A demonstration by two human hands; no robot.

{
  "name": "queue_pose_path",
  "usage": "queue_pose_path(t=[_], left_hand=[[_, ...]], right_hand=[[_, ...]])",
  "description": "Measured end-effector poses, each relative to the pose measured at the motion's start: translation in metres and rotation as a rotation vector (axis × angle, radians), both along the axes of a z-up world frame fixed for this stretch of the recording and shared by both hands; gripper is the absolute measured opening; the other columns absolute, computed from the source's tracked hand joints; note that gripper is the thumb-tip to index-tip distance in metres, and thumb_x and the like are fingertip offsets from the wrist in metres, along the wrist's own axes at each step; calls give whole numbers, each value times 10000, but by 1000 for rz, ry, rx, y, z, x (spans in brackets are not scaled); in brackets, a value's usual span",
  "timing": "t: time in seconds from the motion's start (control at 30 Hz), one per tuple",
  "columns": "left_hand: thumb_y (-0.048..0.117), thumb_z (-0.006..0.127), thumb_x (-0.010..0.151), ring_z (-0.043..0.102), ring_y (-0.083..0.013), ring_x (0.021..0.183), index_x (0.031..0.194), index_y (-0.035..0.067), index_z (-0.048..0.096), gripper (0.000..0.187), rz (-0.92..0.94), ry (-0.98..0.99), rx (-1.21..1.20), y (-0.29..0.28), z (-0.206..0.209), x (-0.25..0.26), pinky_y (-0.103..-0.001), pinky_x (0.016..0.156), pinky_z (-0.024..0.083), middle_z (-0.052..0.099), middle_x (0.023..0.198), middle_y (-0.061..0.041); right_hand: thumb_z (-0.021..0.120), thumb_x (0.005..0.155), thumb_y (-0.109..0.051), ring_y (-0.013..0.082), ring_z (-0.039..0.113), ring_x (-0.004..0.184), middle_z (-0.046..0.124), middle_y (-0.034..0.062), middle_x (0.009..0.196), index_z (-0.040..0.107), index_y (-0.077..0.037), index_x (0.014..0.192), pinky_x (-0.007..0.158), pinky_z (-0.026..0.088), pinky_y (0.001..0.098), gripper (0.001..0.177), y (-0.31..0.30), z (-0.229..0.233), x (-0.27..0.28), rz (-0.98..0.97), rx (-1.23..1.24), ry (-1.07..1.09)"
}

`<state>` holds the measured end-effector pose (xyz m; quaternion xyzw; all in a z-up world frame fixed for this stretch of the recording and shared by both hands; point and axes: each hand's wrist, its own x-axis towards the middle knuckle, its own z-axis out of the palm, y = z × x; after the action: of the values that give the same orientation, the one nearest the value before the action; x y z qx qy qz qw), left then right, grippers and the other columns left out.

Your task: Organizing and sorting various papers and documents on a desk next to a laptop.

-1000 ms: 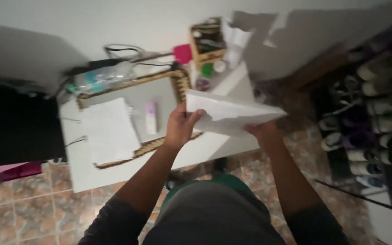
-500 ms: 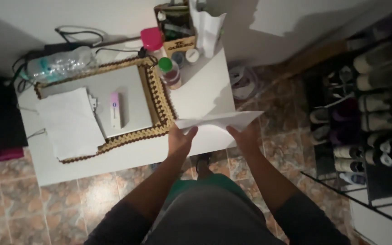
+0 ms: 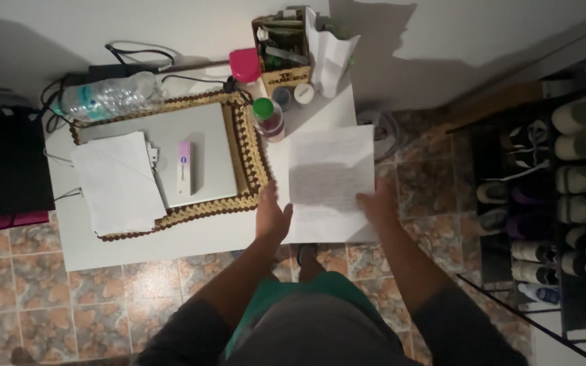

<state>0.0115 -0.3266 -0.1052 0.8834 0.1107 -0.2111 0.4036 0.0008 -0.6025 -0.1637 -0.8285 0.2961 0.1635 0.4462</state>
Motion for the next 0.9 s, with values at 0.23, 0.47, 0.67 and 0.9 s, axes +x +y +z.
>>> queue_pose_path(t=[0.23,0.47,0.67,0.9], left_hand=[[318,713,914,180,-395,1536,1572,113,292,807,-967,-73,348,10,-29,-6,-526,1240,236,138,1678,-207],[127,644,924,210,-411,1549,1555,57,352,699,-981,-316,385,13,-80,-20,-524,1232,250,177,1674,-261],[97,671,850,204,-397,1543,1552,67,348,773,-1025,-205,395,16,-45,-15,-501,1228,238,190,1667,-247],[270,775,860,260,-409,1507,1537,75,380,807,-957,-182,215,32,-43,-13,-513,1204,284,224,1649,-239]], right_hand=[[748,785,-43,377,661,1149,669,233,1287,539,-3,1423,957,543,493,673,13,-19,16,42,-144,-100],[784,717,-114,486,509,1266,540,306,1376,501,71,1429,1053,447,535,788,-6,-51,-37,374,-533,-524],[775,828,-136,432,490,1294,543,237,1390,554,-22,1417,1074,430,513,639,9,-34,-58,405,-449,-288],[715,888,-128,389,489,1310,494,235,1467,507,-72,1490,1080,429,524,640,14,-21,-50,347,-346,-80]])
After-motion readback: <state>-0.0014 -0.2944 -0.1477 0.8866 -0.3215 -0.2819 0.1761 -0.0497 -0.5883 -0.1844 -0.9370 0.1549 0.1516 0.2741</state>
